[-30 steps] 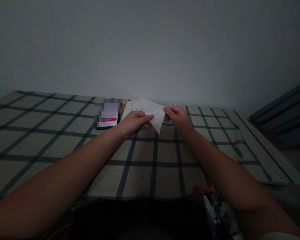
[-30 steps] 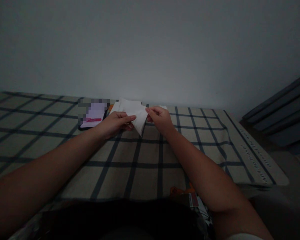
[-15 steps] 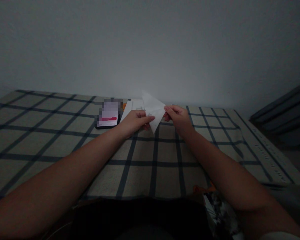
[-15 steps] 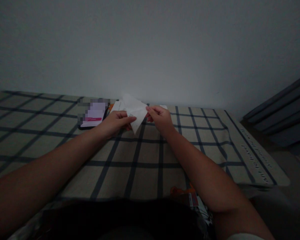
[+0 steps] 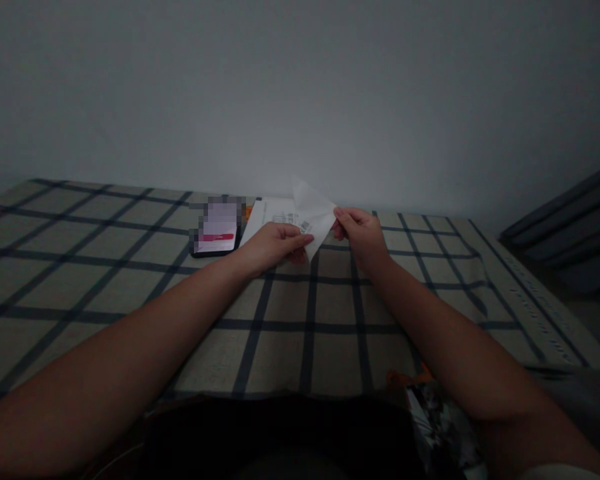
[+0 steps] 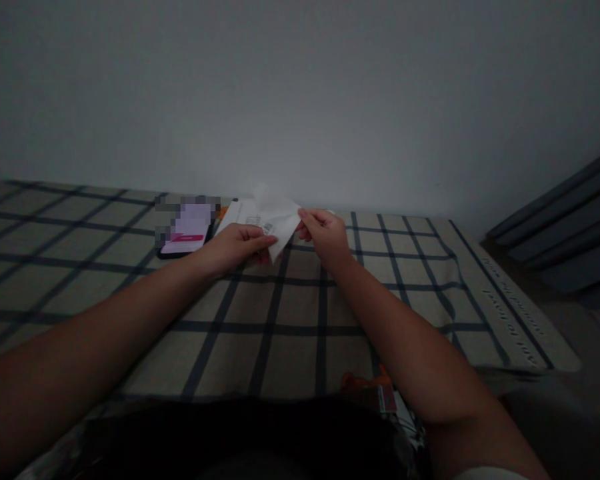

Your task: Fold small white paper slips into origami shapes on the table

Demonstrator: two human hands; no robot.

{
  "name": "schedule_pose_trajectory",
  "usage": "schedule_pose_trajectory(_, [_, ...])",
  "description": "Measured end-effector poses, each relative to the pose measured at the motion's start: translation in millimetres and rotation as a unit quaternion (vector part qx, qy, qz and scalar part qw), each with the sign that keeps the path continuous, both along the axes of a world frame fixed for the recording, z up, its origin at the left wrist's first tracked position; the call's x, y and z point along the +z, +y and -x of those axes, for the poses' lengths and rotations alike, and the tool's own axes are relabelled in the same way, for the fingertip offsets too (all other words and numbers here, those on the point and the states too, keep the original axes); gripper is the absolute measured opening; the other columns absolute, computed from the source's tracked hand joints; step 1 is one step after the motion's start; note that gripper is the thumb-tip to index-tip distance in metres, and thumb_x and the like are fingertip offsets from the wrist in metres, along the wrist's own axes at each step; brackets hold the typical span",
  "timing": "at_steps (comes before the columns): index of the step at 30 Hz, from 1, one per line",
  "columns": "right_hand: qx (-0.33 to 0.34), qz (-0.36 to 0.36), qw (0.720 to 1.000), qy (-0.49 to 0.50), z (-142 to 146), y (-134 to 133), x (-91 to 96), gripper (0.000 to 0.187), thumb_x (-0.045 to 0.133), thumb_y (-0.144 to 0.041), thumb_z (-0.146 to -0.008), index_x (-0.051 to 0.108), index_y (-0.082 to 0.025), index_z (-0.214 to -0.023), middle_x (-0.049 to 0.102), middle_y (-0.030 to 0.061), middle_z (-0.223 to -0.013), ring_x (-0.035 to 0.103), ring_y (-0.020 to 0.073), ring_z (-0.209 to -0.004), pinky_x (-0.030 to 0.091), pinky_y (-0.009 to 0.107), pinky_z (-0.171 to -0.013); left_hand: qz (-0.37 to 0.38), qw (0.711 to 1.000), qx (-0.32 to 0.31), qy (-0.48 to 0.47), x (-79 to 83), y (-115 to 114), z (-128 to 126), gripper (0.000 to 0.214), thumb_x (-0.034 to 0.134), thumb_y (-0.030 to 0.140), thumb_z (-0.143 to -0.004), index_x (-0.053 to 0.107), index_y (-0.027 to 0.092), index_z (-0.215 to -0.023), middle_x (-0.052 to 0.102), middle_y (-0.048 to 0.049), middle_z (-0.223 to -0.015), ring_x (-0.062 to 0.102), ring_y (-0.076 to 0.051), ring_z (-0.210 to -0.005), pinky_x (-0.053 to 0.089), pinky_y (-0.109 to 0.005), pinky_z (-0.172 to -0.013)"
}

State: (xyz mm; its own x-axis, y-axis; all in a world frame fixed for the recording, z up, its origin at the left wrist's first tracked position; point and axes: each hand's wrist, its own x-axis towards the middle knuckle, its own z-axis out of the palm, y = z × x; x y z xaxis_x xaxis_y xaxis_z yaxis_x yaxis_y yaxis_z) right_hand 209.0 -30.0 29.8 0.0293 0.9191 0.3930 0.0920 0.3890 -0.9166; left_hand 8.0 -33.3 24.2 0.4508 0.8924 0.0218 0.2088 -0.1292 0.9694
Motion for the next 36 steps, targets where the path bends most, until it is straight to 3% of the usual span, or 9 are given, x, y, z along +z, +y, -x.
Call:
schedule_pose_trajectory(7, [-0.026, -0.003, 1.000, -0.006, -1.4, 2.2, -3.5, 0.037, 0.063, -0.050, -0.083, 0.060, -0.018, -0.065, 0.054, -0.0013, -0.056, 0.048, 0.0089, -0.051, 0.040, 0.024, -0.051, 0.047, 0.997, -0.053, -0.020, -3.7, 0.6, -1.0, 0.029, 0.070, 0.045, -0.080, 0.069, 0.017, -0.076, 0.070, -0.0039, -0.068, 0.062, -0.012, -0.056, 0.049, -0.023, -0.055])
schedule_pose_trajectory(13, [-0.029, -0.009, 1.000, 0.004, -2.2, 4.3, -4.6, 0.035, 0.063, -0.047, -0.084, 0.061, -0.019, -0.064, 0.053, -0.0019, -0.054, 0.047, 0.0084, -0.050, 0.039, 0.023, -0.050, 0.025, 0.999, -0.039, -0.018, -1.8, -0.4, -1.4, 0.026, 0.070, 0.041, -0.080, 0.067, 0.017, -0.072, 0.065, -0.0015, -0.062, 0.059, -0.010, -0.054, 0.045, -0.020, -0.052])
schedule_pose_trajectory(18, [-0.054, 0.008, 0.998, 0.019, -1.4, 4.6, -3.7, 0.035, 0.063, -0.048, -0.083, 0.059, -0.019, -0.064, 0.054, -0.0015, -0.057, 0.047, 0.0081, -0.050, 0.039, 0.023, -0.049, 0.045, 0.997, -0.055, -0.031, -2.5, -0.9, -2.3, 0.028, 0.080, 0.034, -0.069, 0.057, 0.018, -0.066, 0.061, 0.0025, -0.061, 0.059, -0.010, -0.056, 0.047, -0.021, -0.055])
schedule_pose_trajectory(24, [-0.033, 0.009, 0.999, 0.023, -2.3, 6.0, -5.0, 0.036, 0.064, -0.049, -0.082, 0.061, -0.018, -0.064, 0.052, -0.0025, -0.054, 0.046, 0.0079, -0.048, 0.036, 0.022, -0.048, 0.071, 0.994, -0.059, -0.053, 1.8, -2.4, -1.4, 0.035, 0.084, 0.033, -0.063, 0.053, 0.018, -0.071, 0.065, 0.0019, -0.064, 0.064, -0.012, -0.060, 0.051, -0.022, -0.058])
schedule_pose_trajectory(27, [-0.011, 0.011, 1.000, 0.010, -2.7, 4.1, -4.0, 0.037, 0.064, -0.049, -0.083, 0.061, -0.018, -0.063, 0.052, -0.0028, -0.053, 0.046, 0.0078, -0.049, 0.036, 0.022, -0.049, 0.079, 0.993, -0.029, -0.080, 4.1, -2.0, -1.4, 0.035, 0.081, 0.041, -0.067, 0.060, 0.017, -0.081, 0.070, -0.0023, -0.075, 0.067, -0.014, -0.067, 0.054, -0.025, -0.065])
schedule_pose_trajectory(30, [0.014, 0.013, 0.999, -0.029, -1.7, -0.2, -1.9, 0.038, 0.063, -0.050, -0.083, 0.062, -0.018, -0.064, 0.054, -0.0022, -0.055, 0.048, 0.0083, -0.051, 0.038, 0.022, -0.051, 0.065, 0.991, 0.025, -0.114, 2.9, 1.5, -0.8, 0.038, 0.072, 0.053, -0.074, 0.064, 0.016, -0.079, 0.071, -0.0041, -0.078, 0.066, -0.013, -0.069, 0.056, -0.026, -0.069])
schedule_pose_trajectory(36, [0.055, 0.033, 0.998, -0.023, 0.0, -2.1, -4.1, 0.036, 0.065, -0.051, -0.082, 0.064, -0.018, -0.068, 0.058, -0.0014, -0.060, 0.051, 0.0086, -0.054, 0.041, 0.022, -0.053, 0.029, 0.988, 0.086, -0.128, -2.2, 5.2, -1.0, 0.037, 0.075, 0.049, -0.073, 0.065, 0.014, -0.069, 0.070, -0.0048, -0.071, 0.063, -0.012, -0.062, 0.056, -0.027, -0.068])
